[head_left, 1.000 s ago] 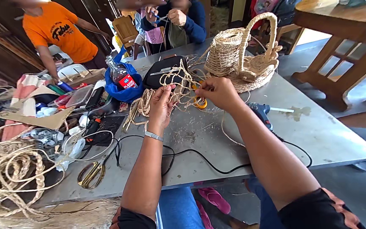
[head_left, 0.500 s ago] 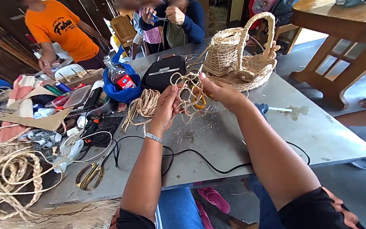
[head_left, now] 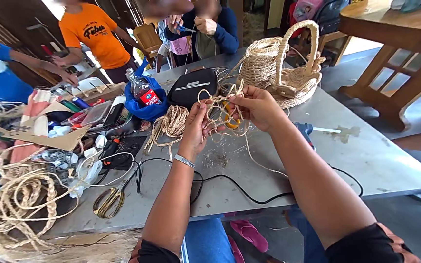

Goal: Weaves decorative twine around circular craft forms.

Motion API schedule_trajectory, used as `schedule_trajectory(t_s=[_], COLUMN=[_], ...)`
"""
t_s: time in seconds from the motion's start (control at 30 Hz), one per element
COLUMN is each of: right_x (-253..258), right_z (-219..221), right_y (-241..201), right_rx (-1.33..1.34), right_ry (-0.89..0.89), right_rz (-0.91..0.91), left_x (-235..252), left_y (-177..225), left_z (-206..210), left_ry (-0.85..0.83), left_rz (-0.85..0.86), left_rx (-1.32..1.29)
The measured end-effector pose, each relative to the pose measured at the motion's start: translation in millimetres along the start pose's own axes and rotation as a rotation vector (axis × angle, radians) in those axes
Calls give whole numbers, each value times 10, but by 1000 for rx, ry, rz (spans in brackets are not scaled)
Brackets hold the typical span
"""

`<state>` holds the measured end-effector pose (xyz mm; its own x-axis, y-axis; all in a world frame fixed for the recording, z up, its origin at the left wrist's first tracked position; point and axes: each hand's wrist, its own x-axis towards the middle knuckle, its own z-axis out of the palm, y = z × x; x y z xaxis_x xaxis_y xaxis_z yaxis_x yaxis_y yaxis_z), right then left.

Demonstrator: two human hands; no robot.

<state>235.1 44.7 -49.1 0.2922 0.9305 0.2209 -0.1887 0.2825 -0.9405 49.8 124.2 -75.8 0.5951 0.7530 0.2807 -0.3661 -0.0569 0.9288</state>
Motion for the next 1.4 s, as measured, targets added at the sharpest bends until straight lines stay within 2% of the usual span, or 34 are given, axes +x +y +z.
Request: schedule_trajectory(t_s=[0.17,0.27,0.4,0.53,0.63,0.8,1.13,1.3,1.4], right_x=[-22,-39,-49,-33,0,-13,-15,-9,-5], right_z=[-102,-113,-97,-77,-55,-32,25,55,57], right_y=[-30,-22,-21,-28,13,36,53,84,83], right_rx=[-12,-52,-83,-120,-171,-218,-263,-255,-221], right_ry=[-195,-223,-168,20,94,45,-111,-96,-78], right_rz=[12,-6,-41,-1,-22,-54,-62,-32,-20], left_x=[-42,-21,-8,-2,-24,-62,8,-1,-6], left_y=[-16,-2,6,-20,-18,10,-52,-51,-24], left_z=[-9,-1,-6,-13,18,65,26,47,26], left_ry=[60,58,45,-53,-98,-2,140,157,130], left_rz=[15,11,34,42,19,42,243,261,202], left_rx=[106,61,-11,-41,8,190,211,208,159])
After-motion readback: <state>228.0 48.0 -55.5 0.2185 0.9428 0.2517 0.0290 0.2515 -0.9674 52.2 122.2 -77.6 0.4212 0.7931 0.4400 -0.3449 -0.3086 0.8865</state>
